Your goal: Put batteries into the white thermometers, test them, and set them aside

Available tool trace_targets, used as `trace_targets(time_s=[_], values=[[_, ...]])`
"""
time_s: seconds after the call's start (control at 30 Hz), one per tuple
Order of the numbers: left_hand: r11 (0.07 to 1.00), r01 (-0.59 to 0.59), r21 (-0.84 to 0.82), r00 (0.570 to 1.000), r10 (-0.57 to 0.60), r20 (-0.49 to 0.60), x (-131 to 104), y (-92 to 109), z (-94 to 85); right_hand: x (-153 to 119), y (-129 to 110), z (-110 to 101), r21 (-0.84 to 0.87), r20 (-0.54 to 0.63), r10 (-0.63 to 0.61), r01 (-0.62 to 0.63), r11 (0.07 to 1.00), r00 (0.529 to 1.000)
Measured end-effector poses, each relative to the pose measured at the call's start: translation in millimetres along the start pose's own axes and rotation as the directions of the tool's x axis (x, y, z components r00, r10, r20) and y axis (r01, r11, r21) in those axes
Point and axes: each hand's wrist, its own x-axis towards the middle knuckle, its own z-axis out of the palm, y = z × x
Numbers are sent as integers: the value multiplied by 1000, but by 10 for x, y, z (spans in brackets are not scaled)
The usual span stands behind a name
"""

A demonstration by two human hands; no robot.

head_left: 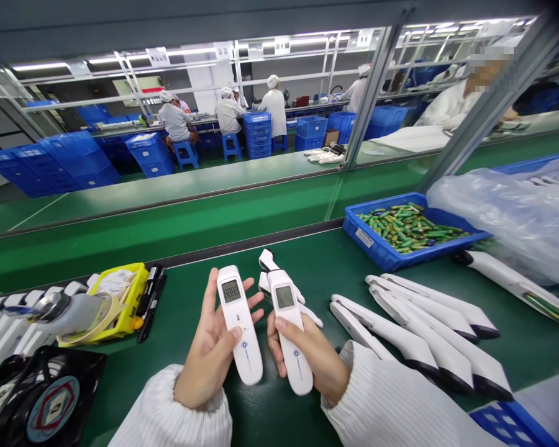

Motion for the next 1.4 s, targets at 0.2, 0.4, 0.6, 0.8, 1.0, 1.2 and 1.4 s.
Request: trace_targets(time_s=[0.2,0.4,0.6,0.8,1.0,1.2,1.4], values=[[999,-28,29,999,27,35,-4,-26,-3,-59,6,40,-91,58,-123,128,988,991],[999,-32,21,999,32,-21,30,15,-54,-91,4,25,-160,127,-188,207,965,974],[999,-46,30,995,48,-88,45,63,-62,-141,-57,5,-544,182,-307,355,760,934],[995,-96,39,983,101,-153,93,62,-139,-131,-80,59,-677,525,-432,667,310,733],[939,-76,336,889,216,-403,173,-23,-266,-51,174,18,-663,691,-485,736,-133,535],[834,88,545,886,185,-426,216,-101,-361,-33,211,28,-608,788,-274,627,-488,551],[692,143,707,889,224,-400,245,-113,-470,-30,186,32,-668,710,-178,571,-478,681]])
